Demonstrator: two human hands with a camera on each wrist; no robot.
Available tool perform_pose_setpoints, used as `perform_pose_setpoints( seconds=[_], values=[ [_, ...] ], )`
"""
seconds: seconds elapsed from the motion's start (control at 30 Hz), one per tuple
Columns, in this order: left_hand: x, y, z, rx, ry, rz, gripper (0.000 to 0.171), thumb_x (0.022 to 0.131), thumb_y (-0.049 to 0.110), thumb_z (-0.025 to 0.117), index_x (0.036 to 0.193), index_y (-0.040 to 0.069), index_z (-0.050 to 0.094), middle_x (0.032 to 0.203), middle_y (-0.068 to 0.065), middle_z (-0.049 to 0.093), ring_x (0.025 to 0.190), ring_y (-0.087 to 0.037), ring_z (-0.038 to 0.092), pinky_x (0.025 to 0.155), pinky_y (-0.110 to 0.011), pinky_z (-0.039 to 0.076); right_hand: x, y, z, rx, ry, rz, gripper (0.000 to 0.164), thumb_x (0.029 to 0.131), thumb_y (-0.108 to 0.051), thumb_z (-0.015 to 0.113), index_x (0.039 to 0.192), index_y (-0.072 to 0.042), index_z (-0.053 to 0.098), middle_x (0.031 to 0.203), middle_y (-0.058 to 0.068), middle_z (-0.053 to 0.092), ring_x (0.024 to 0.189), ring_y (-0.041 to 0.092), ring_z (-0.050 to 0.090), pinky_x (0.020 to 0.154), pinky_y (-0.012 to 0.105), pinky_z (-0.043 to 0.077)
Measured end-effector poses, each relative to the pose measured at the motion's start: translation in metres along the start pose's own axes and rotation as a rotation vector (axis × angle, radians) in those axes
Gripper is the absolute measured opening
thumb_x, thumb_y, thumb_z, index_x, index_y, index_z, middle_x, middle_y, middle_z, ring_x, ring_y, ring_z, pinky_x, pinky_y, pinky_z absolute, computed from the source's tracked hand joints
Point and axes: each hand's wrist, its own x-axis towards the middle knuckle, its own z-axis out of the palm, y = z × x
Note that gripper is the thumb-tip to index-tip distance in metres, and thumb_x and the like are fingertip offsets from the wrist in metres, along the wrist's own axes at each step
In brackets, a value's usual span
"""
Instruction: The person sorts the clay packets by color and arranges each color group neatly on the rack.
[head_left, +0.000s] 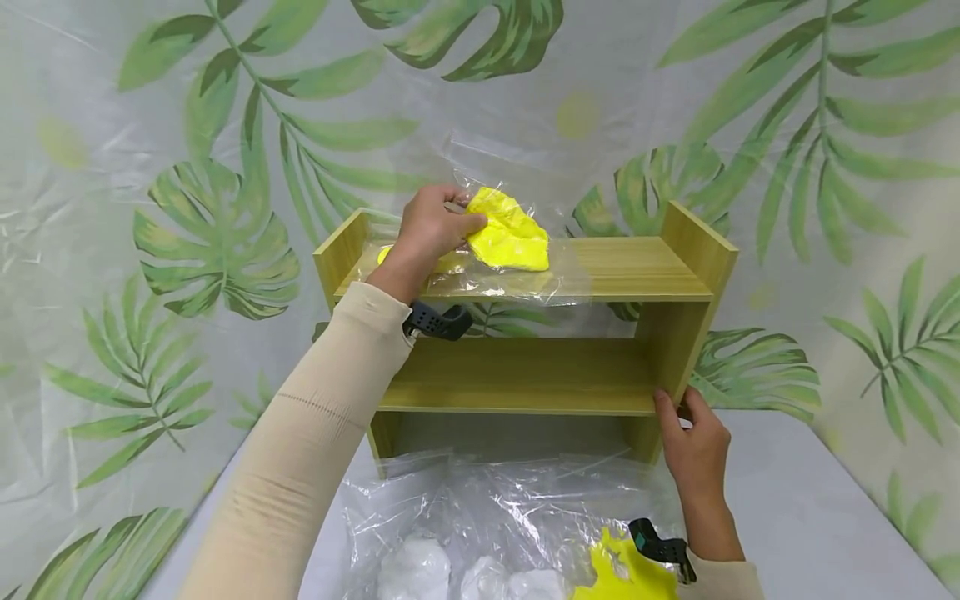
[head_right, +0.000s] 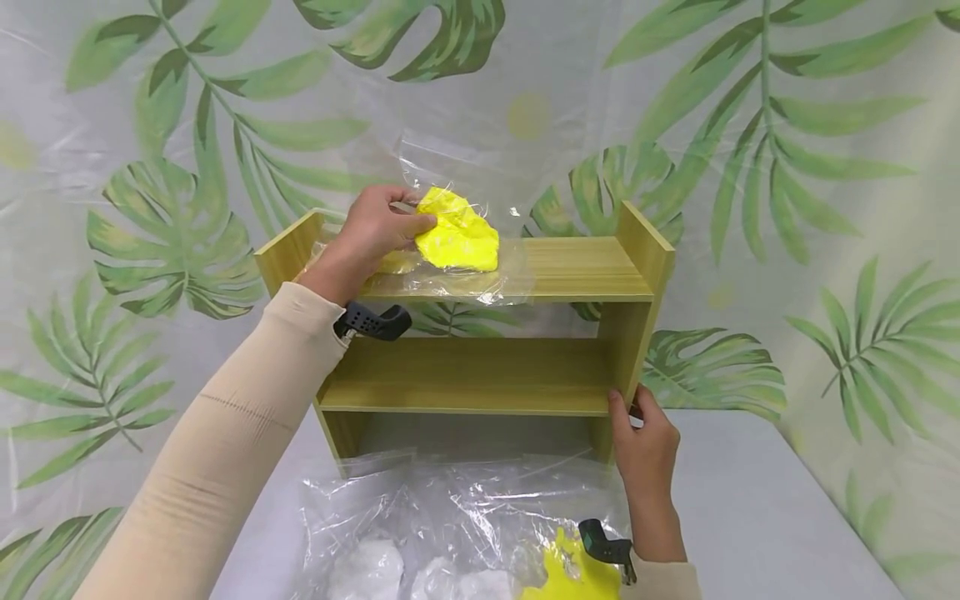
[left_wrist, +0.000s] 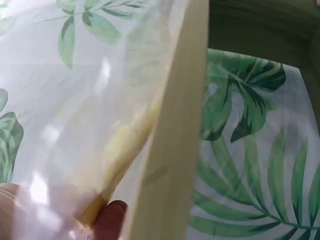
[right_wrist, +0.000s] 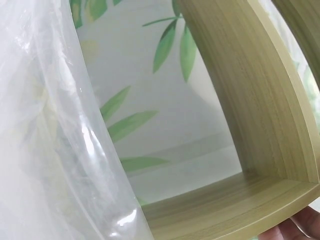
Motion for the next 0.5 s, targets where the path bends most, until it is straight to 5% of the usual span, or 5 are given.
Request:
perform_pose_setpoints(
  seconds=[0.13,0.5],
  values=[
    [0.0001,-0.0038,-0.0003,0.068,0.010,-0.020,0.021,0.085,0.019,0.074,0.098,0.011,0.059,0.094,-0.003,0.059,0.070,-0.017,0.059,0.064,-0.026,0.051,-0.0006,-0.0009,-0.0013,0.009,-0.002,0.003,0.026,0.094,-0.028,0.063,0.108,-0.007,0.068,0.099,0.014,0.072,0.078,-0.022,0.044,0.060,0.001,0.038],
    [0.0017,-0.0101,-0.0018,0.258,0.060,-0.003,0.025,0.084,0.028,0.076,0.098,0.014,0.061,0.091,-0.003,0.062,0.065,-0.016,0.061,0.061,-0.027,0.046,-0.0012,-0.0033,-0.0020,0.015,-0.006,0.007,0.026,0.094,-0.028,0.062,0.109,-0.006,0.068,0.099,0.014,0.071,0.078,-0.021,0.045,0.060,0.000,0.038]
  ],
)
